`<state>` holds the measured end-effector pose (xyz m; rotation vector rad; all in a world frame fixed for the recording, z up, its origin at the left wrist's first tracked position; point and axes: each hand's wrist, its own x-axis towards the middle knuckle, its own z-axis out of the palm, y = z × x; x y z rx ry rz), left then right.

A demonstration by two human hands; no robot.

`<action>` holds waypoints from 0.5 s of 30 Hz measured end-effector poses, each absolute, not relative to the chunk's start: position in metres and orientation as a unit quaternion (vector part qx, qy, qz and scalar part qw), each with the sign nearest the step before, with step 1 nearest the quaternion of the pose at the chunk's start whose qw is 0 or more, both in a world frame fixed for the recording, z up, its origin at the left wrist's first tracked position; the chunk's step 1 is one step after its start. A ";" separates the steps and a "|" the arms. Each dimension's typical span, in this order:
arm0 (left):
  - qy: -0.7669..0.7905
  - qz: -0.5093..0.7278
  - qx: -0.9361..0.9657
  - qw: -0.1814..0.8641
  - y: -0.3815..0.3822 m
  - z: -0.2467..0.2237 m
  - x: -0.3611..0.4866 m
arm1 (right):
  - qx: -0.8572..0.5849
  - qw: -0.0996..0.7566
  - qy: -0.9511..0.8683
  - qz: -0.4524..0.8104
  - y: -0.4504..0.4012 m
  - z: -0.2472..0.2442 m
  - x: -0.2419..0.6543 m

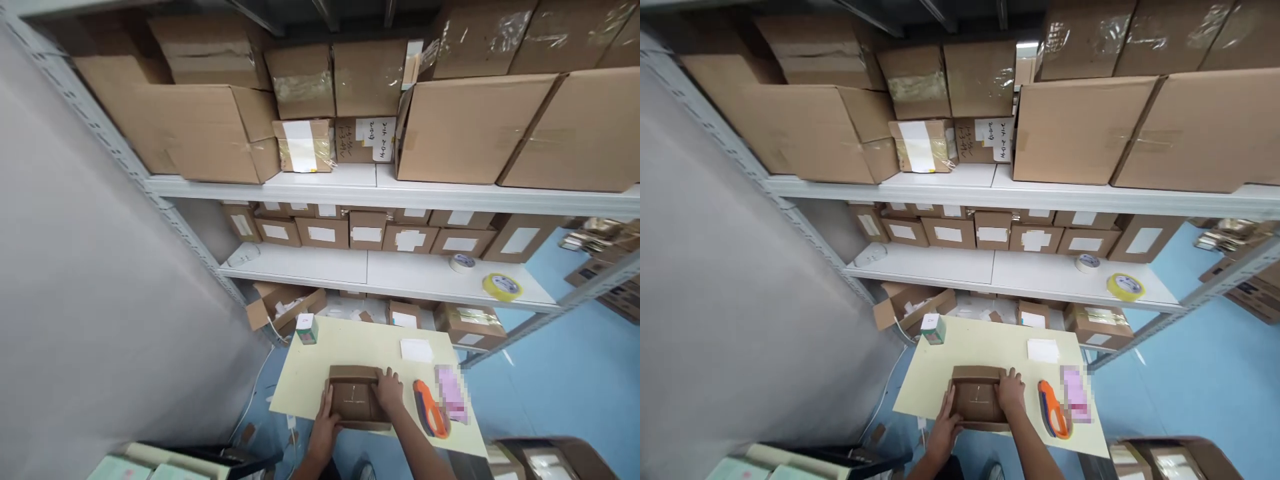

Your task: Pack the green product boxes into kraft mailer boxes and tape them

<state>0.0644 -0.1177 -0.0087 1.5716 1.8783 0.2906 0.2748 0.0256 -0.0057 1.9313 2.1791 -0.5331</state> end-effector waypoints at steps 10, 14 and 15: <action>0.706 0.096 0.556 0.428 -0.116 -0.012 0.053 | 0.600 -0.016 0.762 -0.242 0.028 -0.055 0.285; 0.709 0.116 0.594 0.362 -0.119 -0.034 0.051 | 0.598 -0.068 0.755 -0.261 0.027 -0.062 0.287; 0.711 0.118 0.597 0.352 -0.120 -0.038 0.052 | 0.596 -0.075 0.753 -0.268 0.026 -0.060 0.288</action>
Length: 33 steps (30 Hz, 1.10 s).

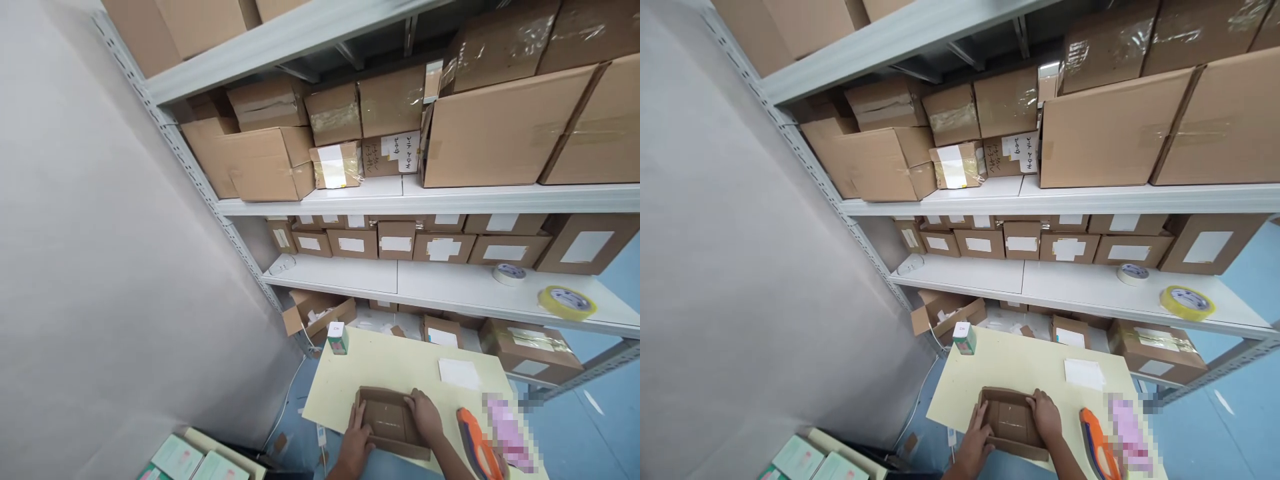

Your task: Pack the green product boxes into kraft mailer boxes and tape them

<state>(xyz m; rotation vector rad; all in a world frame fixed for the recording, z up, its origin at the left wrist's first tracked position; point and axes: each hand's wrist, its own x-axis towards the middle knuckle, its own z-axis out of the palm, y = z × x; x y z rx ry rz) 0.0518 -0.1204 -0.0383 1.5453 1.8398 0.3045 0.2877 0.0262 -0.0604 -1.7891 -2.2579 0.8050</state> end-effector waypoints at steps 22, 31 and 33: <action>0.705 0.226 0.621 0.257 -0.291 -0.001 -0.006 | -0.519 0.113 -0.843 0.087 -0.116 0.013 0.199; 0.855 0.256 0.415 0.178 -0.440 0.042 0.013 | -0.239 0.144 -0.909 0.309 -0.167 0.091 0.079; 0.881 0.252 0.361 0.172 -0.472 0.052 0.024 | -0.177 0.125 -0.911 0.350 -0.187 0.096 0.058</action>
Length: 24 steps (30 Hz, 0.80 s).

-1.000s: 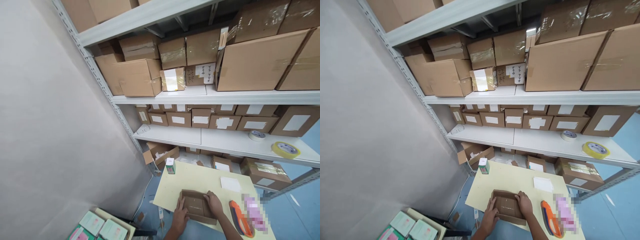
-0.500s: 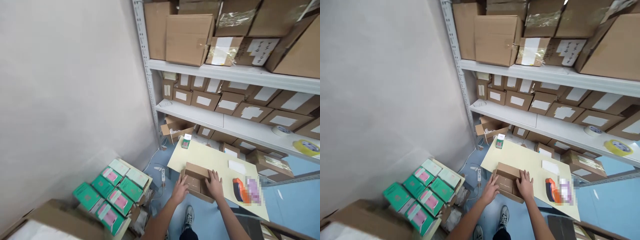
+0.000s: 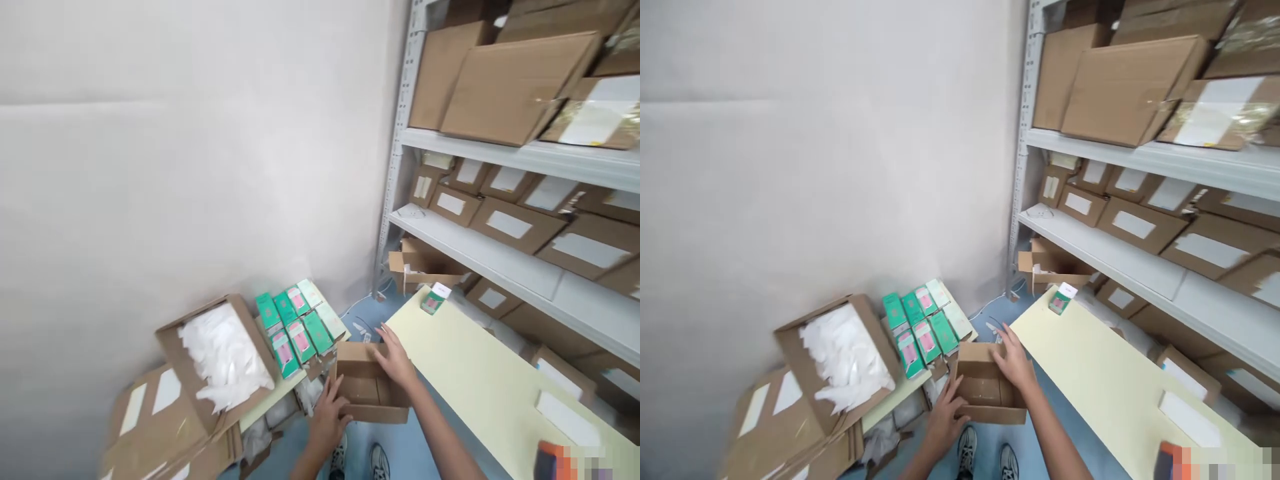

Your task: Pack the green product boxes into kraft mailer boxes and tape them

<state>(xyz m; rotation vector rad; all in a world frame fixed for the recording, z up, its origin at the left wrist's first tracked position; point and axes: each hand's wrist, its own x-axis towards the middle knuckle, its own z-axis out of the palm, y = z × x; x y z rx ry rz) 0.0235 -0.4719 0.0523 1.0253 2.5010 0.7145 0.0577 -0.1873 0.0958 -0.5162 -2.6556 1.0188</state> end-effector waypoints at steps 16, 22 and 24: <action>0.948 0.286 0.118 0.072 -0.668 0.090 0.108 | 0.133 0.042 -0.906 0.399 -0.443 0.136 -0.050; 0.949 0.299 0.076 0.066 -0.748 0.084 0.096 | 0.138 -0.083 -0.937 0.311 -0.530 0.133 -0.094; 0.947 0.303 0.074 0.073 -0.768 0.083 0.089 | 0.137 -0.131 -0.943 0.273 -0.561 0.127 -0.114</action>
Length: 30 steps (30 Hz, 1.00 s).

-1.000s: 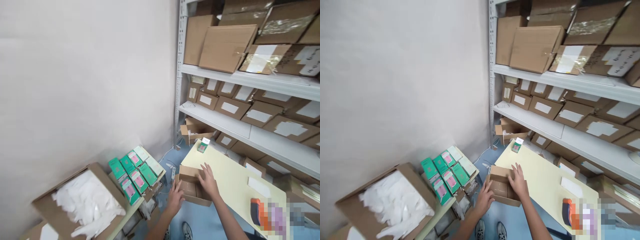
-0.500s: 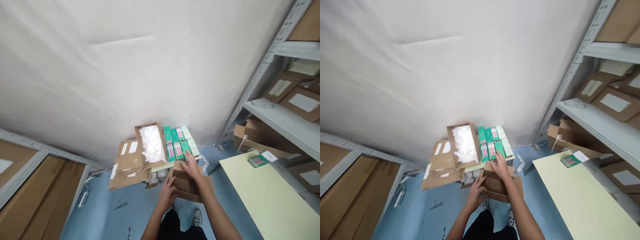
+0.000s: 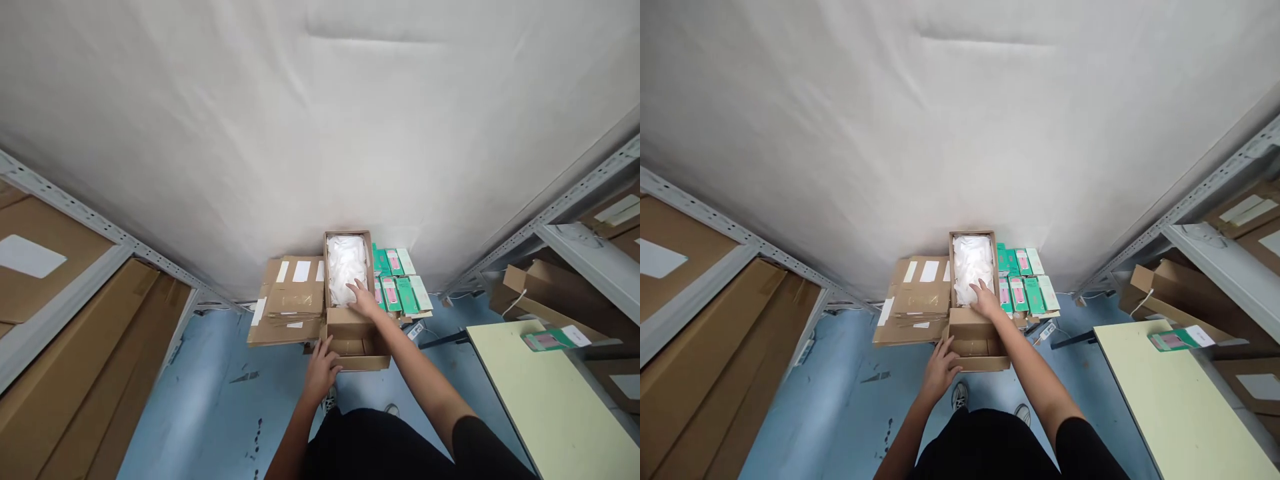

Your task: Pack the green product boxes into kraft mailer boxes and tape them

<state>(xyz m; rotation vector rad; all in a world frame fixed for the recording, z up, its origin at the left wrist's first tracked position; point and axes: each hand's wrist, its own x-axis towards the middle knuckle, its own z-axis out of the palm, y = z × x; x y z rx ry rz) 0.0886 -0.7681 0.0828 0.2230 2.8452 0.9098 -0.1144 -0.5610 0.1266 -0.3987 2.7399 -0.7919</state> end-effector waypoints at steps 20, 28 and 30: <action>0.938 0.322 0.106 0.074 -0.823 0.095 0.063 | -0.053 0.090 0.981 -0.164 -0.619 0.127 -0.172; 0.938 0.313 0.148 0.035 -0.796 0.113 0.058 | -0.126 -0.132 0.898 -0.401 -0.558 0.185 -0.097; 0.935 0.312 0.165 0.022 -0.782 0.119 0.054 | -0.128 -0.116 0.897 -0.407 -0.539 0.189 -0.067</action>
